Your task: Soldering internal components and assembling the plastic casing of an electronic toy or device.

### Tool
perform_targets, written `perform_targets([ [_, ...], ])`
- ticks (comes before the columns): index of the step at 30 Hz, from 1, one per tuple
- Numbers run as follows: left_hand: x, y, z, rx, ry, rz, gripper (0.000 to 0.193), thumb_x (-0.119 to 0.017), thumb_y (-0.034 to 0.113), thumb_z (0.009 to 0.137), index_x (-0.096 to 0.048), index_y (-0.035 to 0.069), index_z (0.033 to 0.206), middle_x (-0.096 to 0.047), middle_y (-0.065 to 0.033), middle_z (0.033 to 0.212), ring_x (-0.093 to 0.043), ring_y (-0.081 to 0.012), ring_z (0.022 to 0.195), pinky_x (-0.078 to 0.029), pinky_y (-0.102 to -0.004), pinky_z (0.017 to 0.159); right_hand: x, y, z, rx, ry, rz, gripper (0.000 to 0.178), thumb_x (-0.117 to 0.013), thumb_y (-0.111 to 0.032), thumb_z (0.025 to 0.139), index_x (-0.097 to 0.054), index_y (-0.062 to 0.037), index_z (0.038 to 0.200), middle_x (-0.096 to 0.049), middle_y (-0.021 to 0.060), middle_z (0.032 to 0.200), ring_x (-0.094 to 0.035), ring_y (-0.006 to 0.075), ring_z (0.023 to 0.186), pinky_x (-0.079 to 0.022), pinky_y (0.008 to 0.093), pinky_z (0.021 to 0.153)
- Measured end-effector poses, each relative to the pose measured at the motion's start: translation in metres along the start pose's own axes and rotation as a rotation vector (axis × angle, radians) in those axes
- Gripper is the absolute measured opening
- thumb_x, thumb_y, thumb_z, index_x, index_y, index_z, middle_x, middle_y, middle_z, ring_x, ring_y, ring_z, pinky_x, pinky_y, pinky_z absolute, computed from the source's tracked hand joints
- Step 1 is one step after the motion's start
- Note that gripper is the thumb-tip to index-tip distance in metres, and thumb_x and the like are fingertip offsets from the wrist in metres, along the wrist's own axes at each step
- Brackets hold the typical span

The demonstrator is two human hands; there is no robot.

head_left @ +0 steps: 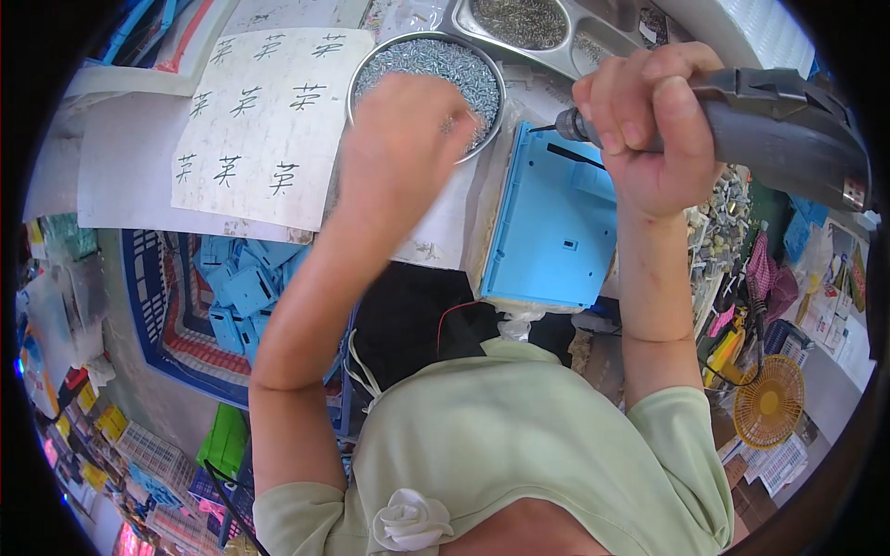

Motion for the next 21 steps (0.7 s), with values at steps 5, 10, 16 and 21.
perform_targets([
  [5,-0.023,0.09,-0.056,-0.212,-0.193,-0.251,0.016,-0.074,0.009,0.083,-0.062,0.007,0.093,-0.071,-0.0097,0.116,-0.067,-0.0303,0.112,-0.052,-0.0497,0.097,-0.006,0.01,0.002,-0.019,-0.018,-0.001,0.006,-0.05,-0.013,0.103,-0.051,-0.0075,0.101,-0.044,-0.0006,0.063,-0.041,0.0119,0.054,-0.036,0.0306,0.054],
  [10,-0.033,0.097,-0.07,-0.221,-0.182,-0.115,0.015,-0.074,0.01,0.083,-0.06,0.007,0.089,-0.072,-0.0087,0.121,-0.067,-0.0275,0.121,-0.05,-0.0513,0.099,-0.008,0.017,0.001,-0.044,0.093,-0.106,0.006,-0.052,-0.005,0.102,-0.049,-0.0079,0.098,-0.041,-0.0002,0.061,-0.039,0.0111,0.052,-0.036,0.03,0.053],
  [16,-0.03,0.096,-0.072,-0.203,-0.207,-0.051,0.015,-0.072,0.01,0.085,-0.057,0.01,0.086,-0.074,-0.0061,0.118,-0.069,-0.0207,0.119,-0.04,-0.0439,0.1,-0.022,-0.017,0.003,-0.052,0.024,0.102,0.016,-0.059,-0.007,0.1,-0.046,-0.008,0.091,-0.046,0.002,0.06,-0.042,0.0115,0.051,-0.037,0.0302,0.051],
  [21,-0.029,0.095,-0.072,-0.183,-0.168,-0.071,0.016,-0.073,0.01,0.085,-0.057,0.011,0.086,-0.075,-0.0045,0.117,-0.071,-0.019,0.116,-0.04,-0.0416,0.094,-0.028,0.004,-0.018,-0.062,0.04,-0.044,0.021,-0.061,-0.011,0.1,-0.045,-0.007,0.088,-0.048,0.0028,0.059,-0.042,0.0115,0.051,-0.037,0.0303,0.051],
])
Point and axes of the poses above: each hand's wrist, its own z-axis towards the middle knuckle, its own x-axis out of the back of the hand, y = z × x, the point moved 9 cm from there along z, towards the middle knuckle
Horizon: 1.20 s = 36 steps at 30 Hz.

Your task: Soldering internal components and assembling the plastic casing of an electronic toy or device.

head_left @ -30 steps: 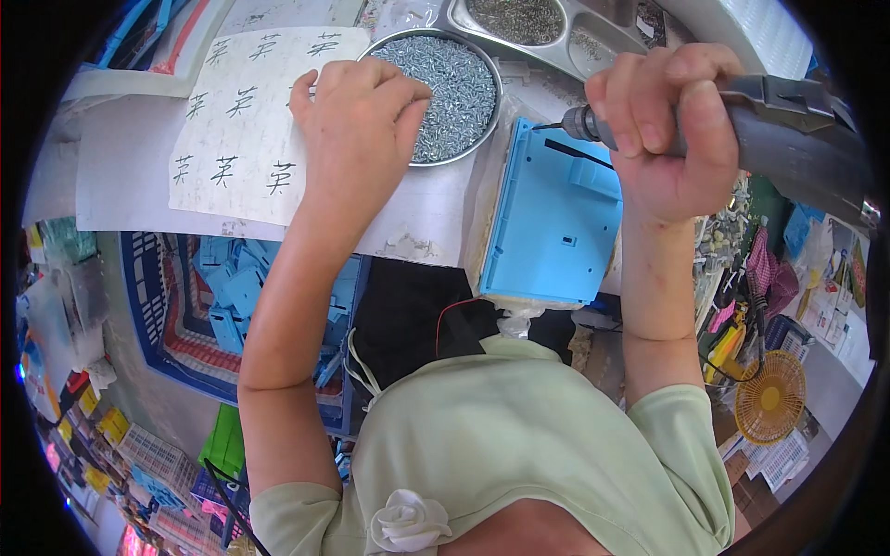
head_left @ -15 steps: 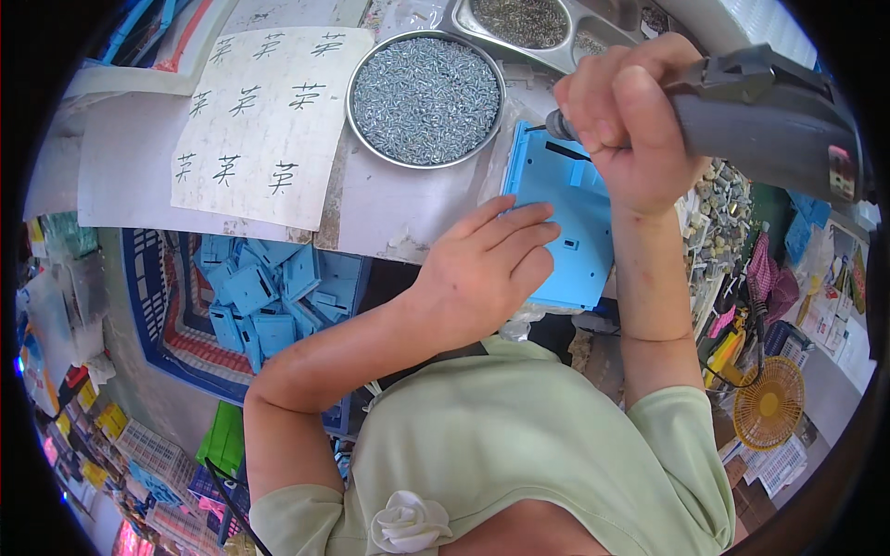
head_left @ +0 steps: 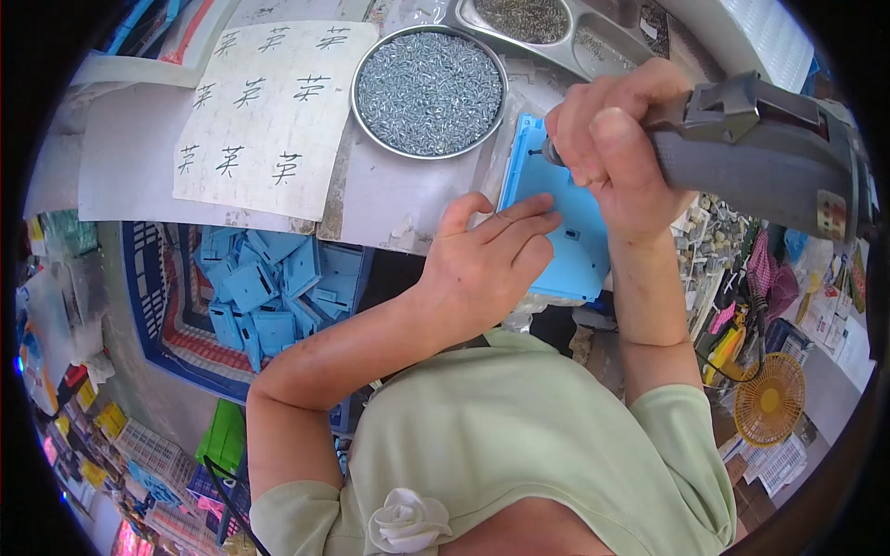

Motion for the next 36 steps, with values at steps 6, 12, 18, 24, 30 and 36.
perform_targets([
  [6,0.004,-0.001,0.001,0.035,0.049,-0.066,0.018,-0.078,0.01,0.084,-0.061,0.011,0.09,-0.076,-0.0041,0.11,-0.072,-0.0198,0.112,-0.038,-0.0431,0.097,-0.003,-0.016,0.007,0.0,-0.023,-0.055,0.019,-0.064,-0.024,0.101,-0.052,-0.0095,0.097,-0.051,-0.0018,0.062,-0.045,0.0112,0.051,-0.039,0.03,0.053],
  [12,0.019,-0.01,0.002,0.059,0.159,-0.136,0.022,-0.082,0.007,0.08,-0.066,0.01,0.095,-0.076,-0.0022,0.096,-0.074,-0.0184,0.098,-0.028,-0.0556,0.117,-0.022,-0.083,-0.017,-0.041,-0.185,0.066,0.029,-0.065,-0.042,0.099,-0.055,-0.0169,0.11,-0.056,-0.0107,0.067,-0.053,0.0068,0.054,-0.044,0.0274,0.057],
  [18,0.026,-0.005,-0.005,0.057,0.224,-0.136,0.022,-0.082,0.005,0.079,-0.068,0.01,0.095,-0.076,-0.0033,0.092,-0.075,-0.0204,0.092,-0.023,-0.0567,0.121,-0.028,-0.082,-0.036,-0.015,-0.138,0.026,0.031,-0.066,-0.043,0.1,-0.054,-0.0164,0.11,-0.057,-0.0099,0.068,-0.055,0.0065,0.054,-0.044,0.0268,0.057],
  [24,0.032,0.0,-0.009,0.018,0.26,-0.091,0.024,-0.084,0.007,0.076,-0.065,0.011,0.091,-0.074,-0.002,0.087,-0.074,-0.0193,0.087,-0.022,-0.0583,0.121,-0.035,-0.083,-0.039,-0.011,-0.173,0.045,0.031,-0.065,-0.043,0.101,-0.054,-0.0161,0.111,-0.056,-0.0094,0.067,-0.053,0.0068,0.053,-0.043,0.0277,0.057],
  [30,0.04,0.004,-0.01,-0.024,0.236,-0.014,0.026,-0.083,0.005,0.073,-0.065,0.011,0.09,-0.072,-0.0025,0.083,-0.074,-0.0194,0.082,-0.025,-0.0574,0.12,-0.045,-0.081,-0.041,-0.038,-0.162,0.008,0.03,-0.065,-0.042,0.101,-0.054,-0.0161,0.112,-0.056,-0.0085,0.067,-0.052,0.0076,0.052,-0.043,0.0287,0.058],
  [36,0.045,0.003,-0.008,-0.032,0.147,-0.06,0.021,-0.082,0.004,0.077,-0.067,0.011,0.089,-0.073,-0.0024,0.085,-0.074,-0.0219,0.084,-0.034,-0.0543,0.116,-0.051,-0.077,-0.044,-0.076,-0.104,-0.019,0.03,-0.065,-0.04,0.101,-0.054,-0.0147,0.111,-0.055,-0.007,0.066,-0.05,0.0092,0.051,-0.043,0.0297,0.059],
])
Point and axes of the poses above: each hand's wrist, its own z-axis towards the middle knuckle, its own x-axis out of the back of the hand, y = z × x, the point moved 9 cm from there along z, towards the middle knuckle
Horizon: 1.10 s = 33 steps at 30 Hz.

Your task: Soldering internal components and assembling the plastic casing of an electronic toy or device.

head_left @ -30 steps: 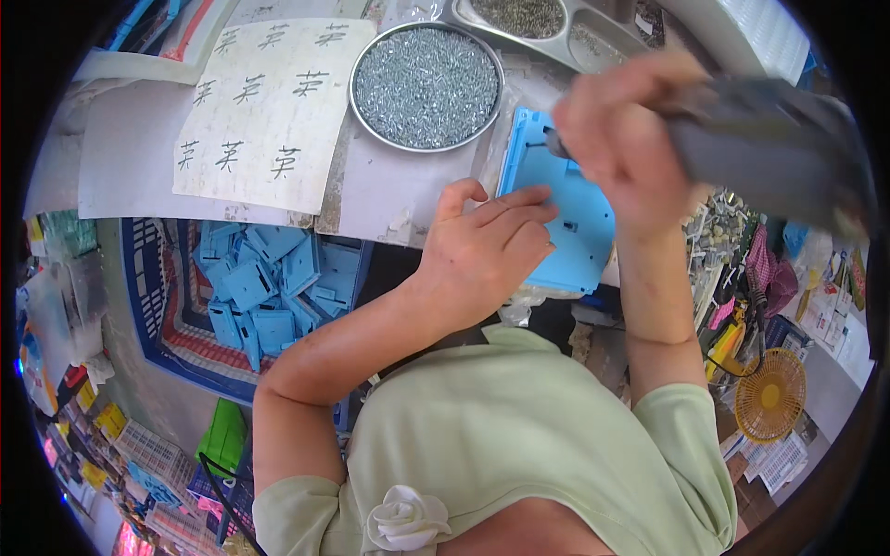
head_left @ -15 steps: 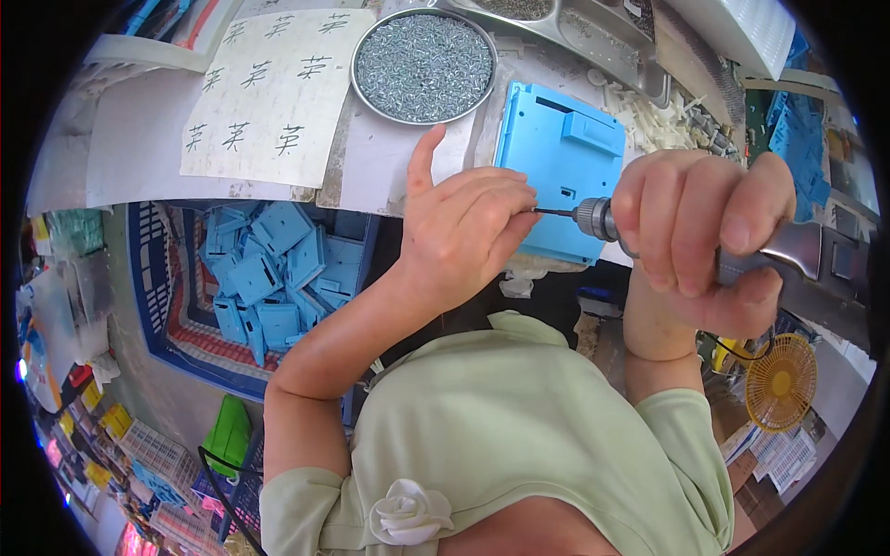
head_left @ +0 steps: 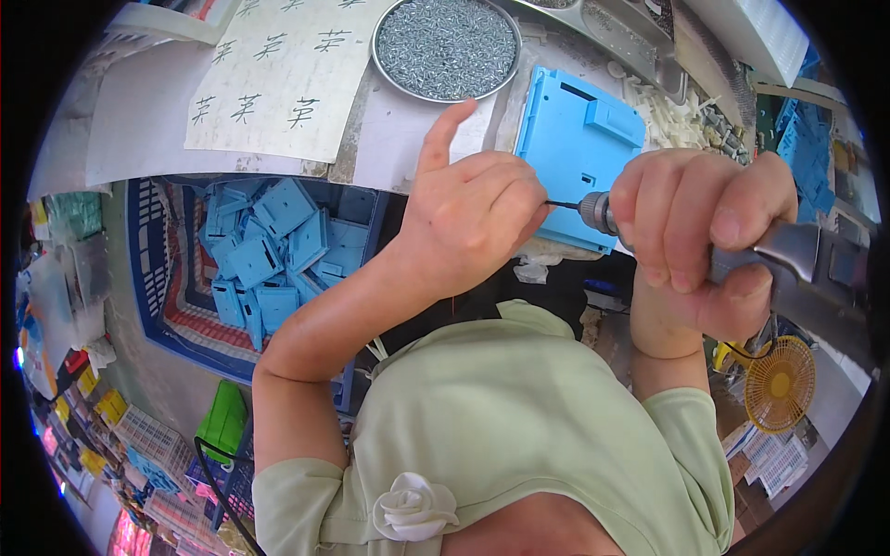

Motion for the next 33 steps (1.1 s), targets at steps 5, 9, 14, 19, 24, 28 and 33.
perform_targets([
  [5,0.034,-0.047,-0.011,0.192,0.182,-0.039,0.01,-0.08,0.01,0.085,-0.07,0.009,0.088,-0.071,-0.0036,0.081,-0.069,-0.0239,0.075,-0.051,-0.0455,0.095,0.006,0.025,-0.001,-0.024,0.117,0.002,0.029,-0.066,-0.037,0.101,-0.052,-0.0115,0.107,-0.052,-0.0047,0.064,-0.047,0.0106,0.051,-0.041,0.0299,0.057],
  [9,0.031,-0.073,-0.032,0.503,0.183,-0.214,0.014,-0.079,0.009,0.085,-0.065,0.01,0.08,-0.063,-0.0046,0.071,-0.063,-0.0251,0.067,-0.05,-0.0403,0.076,0.002,0.037,-0.003,-0.051,0.155,-0.044,0.029,-0.069,-0.033,0.1,-0.051,-0.0099,0.1,-0.052,-0.0021,0.064,-0.047,0.012,0.052,-0.039,0.0296,0.056],
  [14,0.02,-0.053,-0.031,0.22,0.026,-0.121,0.025,-0.08,0.009,0.082,-0.057,0.01,0.072,-0.052,-0.0055,0.063,-0.057,-0.025,0.061,-0.045,-0.0392,0.074,-0.013,0.044,-0.001,-0.085,-0.043,-0.468,0.031,-0.074,-0.024,0.097,-0.047,-0.0089,0.094,-0.05,0.0007,0.063,-0.046,0.0128,0.052,-0.04,0.0311,0.056],
  [19,0.007,-0.032,-0.024,0.163,-0.014,0.089,0.019,-0.082,0.012,0.078,-0.064,0.014,0.081,-0.062,0.0006,0.076,-0.064,-0.021,0.078,-0.034,-0.0508,0.101,-0.007,0.055,-0.007,-0.05,0.016,-0.294,0.031,-0.072,-0.026,0.098,-0.047,-0.0082,0.096,-0.051,0.002,0.064,-0.047,0.0133,0.052,-0.042,0.0326,0.055],
  [24,-0.001,-0.022,-0.028,0.141,-0.008,0.046,0.019,-0.081,0.01,0.077,-0.069,0.015,0.091,-0.068,0.0037,0.088,-0.067,-0.019,0.089,-0.026,-0.0544,0.109,-0.008,0.018,0.005,0.001,0.003,-0.024,0.03,-0.07,-0.036,0.099,-0.053,-0.0131,0.106,-0.055,-0.0041,0.066,-0.05,0.0108,0.052,-0.042,0.0313,0.055],
  [28,-0.002,-0.021,-0.021,0.136,0.001,0.003,0.02,-0.081,0.007,0.075,-0.07,0.015,0.09,-0.07,0.0023,0.086,-0.068,-0.0197,0.086,-0.027,-0.0515,0.111,-0.013,0.013,-0.002,-0.031,0.037,0.016,0.031,-0.07,-0.04,0.099,-0.054,-0.0145,0.107,-0.056,-0.0062,0.065,-0.052,0.0105,0.051,-0.043,0.031,0.055],
  [33,-0.001,-0.013,-0.023,0.093,-0.014,0.042,0.023,-0.085,0.01,0.072,-0.069,0.016,0.088,-0.068,0.0038,0.084,-0.066,-0.0188,0.084,-0.028,-0.0543,0.109,-0.013,0.014,-0.008,-0.06,0.118,0.014,0.032,-0.071,-0.04,0.098,-0.054,-0.0147,0.105,-0.055,-0.0058,0.062,-0.05,0.0113,0.048,-0.041,0.0312,0.054],
])
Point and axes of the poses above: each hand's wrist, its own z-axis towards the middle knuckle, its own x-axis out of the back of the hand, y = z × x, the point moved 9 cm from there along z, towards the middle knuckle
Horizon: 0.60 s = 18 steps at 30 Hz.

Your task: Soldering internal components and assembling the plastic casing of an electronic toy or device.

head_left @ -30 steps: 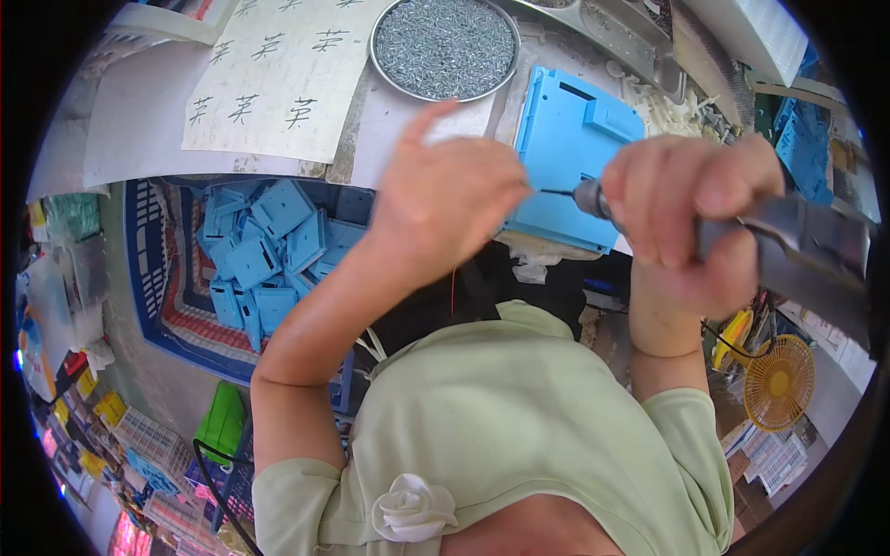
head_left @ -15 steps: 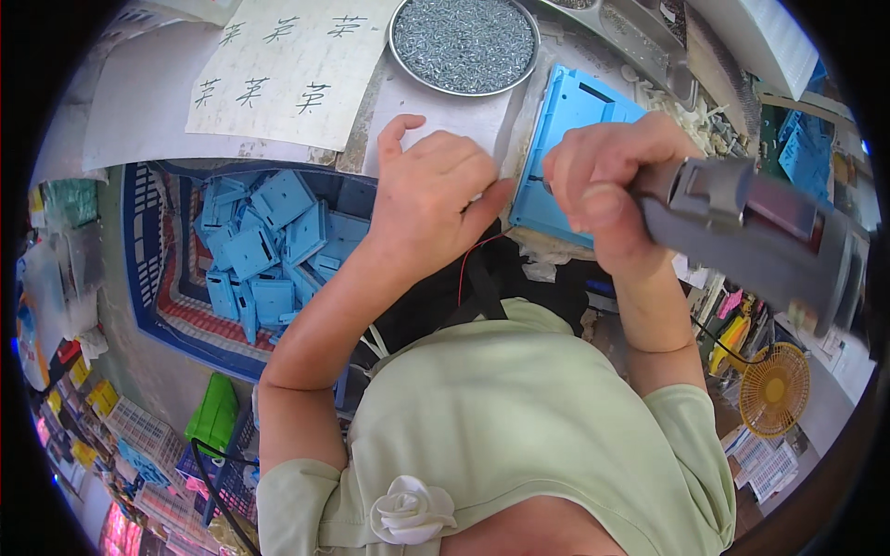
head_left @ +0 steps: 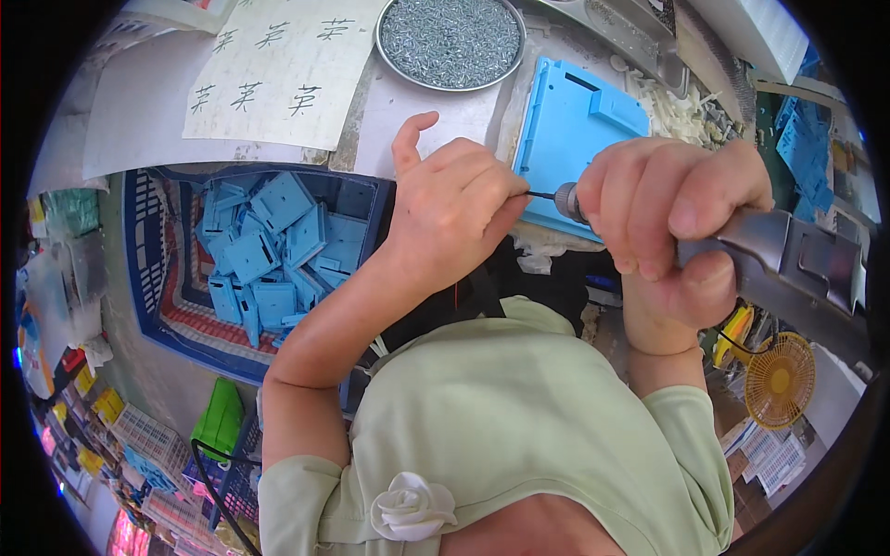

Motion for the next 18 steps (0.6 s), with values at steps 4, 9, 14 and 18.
perform_targets([
  [4,0.003,0.002,-0.001,0.027,-0.068,-0.011,0.039,-0.083,0.009,0.07,-0.069,0.015,0.105,-0.068,0.0001,0.099,-0.065,-0.0227,0.1,-0.025,-0.0566,0.113,-0.003,0.005,-0.008,-0.015,0.027,0.015,0.034,-0.073,-0.041,0.097,-0.054,-0.0143,0.101,-0.053,-0.005,0.061,-0.049,0.0118,0.049,-0.04,0.0316,0.052],
  [9,0.026,-0.019,0.0,0.167,-0.018,-0.092,0.058,-0.064,-0.003,0.068,-0.064,0.011,0.124,-0.066,-0.0077,0.118,-0.06,-0.0291,0.117,-0.024,-0.0587,0.115,-0.001,0.018,-0.026,-0.059,0.057,0.093,0.026,-0.077,-0.015,0.09,-0.054,-0.0067,0.098,-0.057,0.0041,0.072,-0.053,0.0155,0.062,-0.044,0.0321,0.06],
  [14,0.02,-0.025,-0.007,0.144,0.02,-0.059,0.064,-0.053,-0.007,0.062,-0.064,0.008,0.122,-0.066,-0.0091,0.117,-0.06,-0.0302,0.114,-0.032,-0.0534,0.111,-0.013,0.026,-0.033,-0.033,0.072,-0.078,0.032,-0.079,-0.024,0.092,-0.051,-0.0094,0.092,-0.056,0.0026,0.064,-0.051,0.0171,0.053,-0.044,0.0332,0.056],
  [18,0.012,-0.027,0.002,0.081,0.066,-0.071,0.058,-0.052,-0.009,0.062,-0.067,0.007,0.115,-0.068,-0.0092,0.112,-0.061,-0.0303,0.108,-0.038,-0.0463,0.103,-0.02,0.024,-0.029,0.016,-0.091,-0.272,0.034,-0.082,-0.024,0.091,-0.052,-0.009,0.092,-0.056,0.0032,0.063,-0.053,0.0193,0.052,-0.046,0.0347,0.055],
])
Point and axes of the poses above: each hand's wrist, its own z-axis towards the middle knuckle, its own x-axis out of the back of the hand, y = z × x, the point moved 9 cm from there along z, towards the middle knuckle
